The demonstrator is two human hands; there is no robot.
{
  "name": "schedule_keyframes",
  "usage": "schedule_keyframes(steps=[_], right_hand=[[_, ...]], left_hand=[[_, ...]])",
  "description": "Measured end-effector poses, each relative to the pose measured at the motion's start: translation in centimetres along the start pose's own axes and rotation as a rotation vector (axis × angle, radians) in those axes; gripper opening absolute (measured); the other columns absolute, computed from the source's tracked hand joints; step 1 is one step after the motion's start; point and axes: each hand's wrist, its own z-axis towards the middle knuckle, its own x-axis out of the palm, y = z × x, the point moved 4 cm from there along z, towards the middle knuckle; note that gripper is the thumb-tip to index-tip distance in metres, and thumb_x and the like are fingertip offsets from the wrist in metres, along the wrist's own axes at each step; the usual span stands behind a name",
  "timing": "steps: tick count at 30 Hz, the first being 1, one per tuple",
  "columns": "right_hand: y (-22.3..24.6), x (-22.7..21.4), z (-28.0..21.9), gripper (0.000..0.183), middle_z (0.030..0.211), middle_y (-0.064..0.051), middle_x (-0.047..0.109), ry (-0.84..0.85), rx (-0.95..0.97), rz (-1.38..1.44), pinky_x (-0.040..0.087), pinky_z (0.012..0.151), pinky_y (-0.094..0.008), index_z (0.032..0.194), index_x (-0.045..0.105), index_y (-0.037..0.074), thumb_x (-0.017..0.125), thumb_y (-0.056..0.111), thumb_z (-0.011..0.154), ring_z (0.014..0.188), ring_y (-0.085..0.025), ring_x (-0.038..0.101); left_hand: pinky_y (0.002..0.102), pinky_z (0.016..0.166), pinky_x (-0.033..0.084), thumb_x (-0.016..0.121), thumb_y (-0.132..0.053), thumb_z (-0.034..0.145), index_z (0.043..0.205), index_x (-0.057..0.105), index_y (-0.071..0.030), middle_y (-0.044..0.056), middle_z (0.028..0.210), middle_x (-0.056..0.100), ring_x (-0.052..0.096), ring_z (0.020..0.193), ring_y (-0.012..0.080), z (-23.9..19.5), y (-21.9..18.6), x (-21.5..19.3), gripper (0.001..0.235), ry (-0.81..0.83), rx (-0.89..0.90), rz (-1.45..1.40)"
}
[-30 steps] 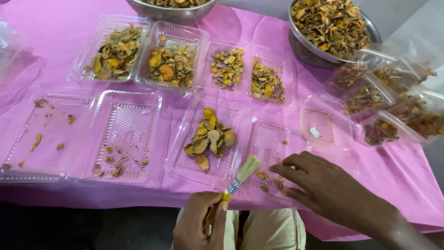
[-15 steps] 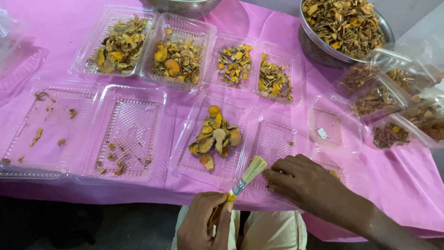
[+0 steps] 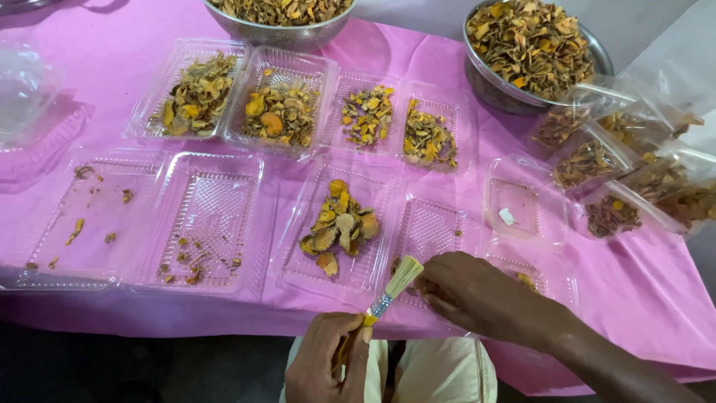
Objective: Sorting and packaging dried herbs into small plastic containers on a table using hands and a brush.
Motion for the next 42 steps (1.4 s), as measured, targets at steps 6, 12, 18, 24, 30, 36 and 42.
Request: schedule_keyframes(steps=[6, 12, 18, 24, 30, 36, 42], right_hand=[[0.4, -2.8, -1.1, 0.027, 0.106, 0.0, 0.072, -0.094, 0.132, 0.188, 0.062, 0.081, -0.034, 0.121, 0.065, 0.02, 0.063, 0.033, 0.097, 0.088, -0.015, 0.07], [0.9, -6.1, -3.2, 0.01, 0.085, 0.006, 0.08, -0.383, 0.164, 0.425, 0.056, 0.071, -0.027, 0.096, 0.079, 0.019, 0.079, 0.016, 0.086, 0.076, -0.009, 0.069], [0.2, -5.8, -4.3, 0.017, 0.091, 0.0, 0.08, -0.433, 0.15, 0.593, 0.064, 0.074, -0.025, 0.099, 0.08, 0.013, 0.08, 0.007, 0.083, 0.079, -0.012, 0.073], [-2.5, -6.6, -9.5, 0.017, 0.079, 0.012, 0.083, -0.473, 0.363, 0.202, 0.056, 0.063, -0.027, 0.093, 0.083, 0.023, 0.078, 0.036, 0.082, 0.067, -0.006, 0.068], [-9.5, -1.4, -10.9, 0.033, 0.113, 0.014, 0.083, -0.292, 0.411, -0.044, 0.061, 0.079, -0.033, 0.118, 0.076, 0.031, 0.065, 0.042, 0.089, 0.093, -0.012, 0.081], [-8.5, -2.5, -10.0, 0.027, 0.092, 0.014, 0.071, -0.279, 0.416, -0.188, 0.057, 0.07, -0.035, 0.1, 0.082, 0.035, 0.062, 0.049, 0.089, 0.087, -0.007, 0.073], [-2.1, -2.9, -3.1, 0.039, 0.117, 0.005, 0.07, -0.255, 0.275, -0.146, 0.065, 0.068, -0.035, 0.12, 0.072, 0.027, 0.06, 0.051, 0.092, 0.086, -0.012, 0.075]], left_hand=[[0.019, 0.041, 0.046, 0.069, -0.019, 0.09, 0.093, 0.073, -0.012, -0.003, 0.081, 0.076, 0.055, 0.049, 0.0038, -0.3, -1.3, 0.6, 0.009, -0.002, 0.06, 0.043], [0.022, 0.044, 0.052, 0.065, -0.023, 0.095, 0.096, 0.071, -0.015, -0.006, 0.081, 0.07, 0.059, 0.054, 0.0052, -0.3, 0.5, 1.6, 0.01, 0.13, 0.063, 0.143], [0.019, 0.037, 0.062, 0.068, -0.02, 0.091, 0.097, 0.071, -0.017, -0.004, 0.077, 0.075, 0.069, 0.054, 0.0049, 0.0, -0.1, 1.2, 0.008, 0.163, -0.039, 0.042], [0.019, 0.045, 0.056, 0.069, -0.022, 0.091, 0.099, 0.073, -0.015, -0.004, 0.084, 0.076, 0.065, 0.054, 0.0044, 0.3, 0.5, -0.2, 0.012, 0.056, -0.071, 0.07], [0.021, 0.053, 0.056, 0.065, -0.031, 0.093, 0.097, 0.074, -0.016, -0.005, 0.086, 0.076, 0.07, 0.065, 0.0072, 0.4, 0.9, 0.2, 0.018, 0.032, -0.08, 0.053], [0.02, 0.05, 0.054, 0.065, -0.027, 0.093, 0.098, 0.073, -0.014, -0.003, 0.086, 0.076, 0.068, 0.061, 0.0061, 0.8, 1.5, -1.2, 0.016, -0.013, -0.022, 0.061], [0.018, 0.05, 0.059, 0.067, -0.025, 0.092, 0.099, 0.074, -0.013, -0.002, 0.086, 0.077, 0.071, 0.062, 0.0046, 0.9, 1.1, -1.3, 0.015, 0.004, -0.107, 0.04]])
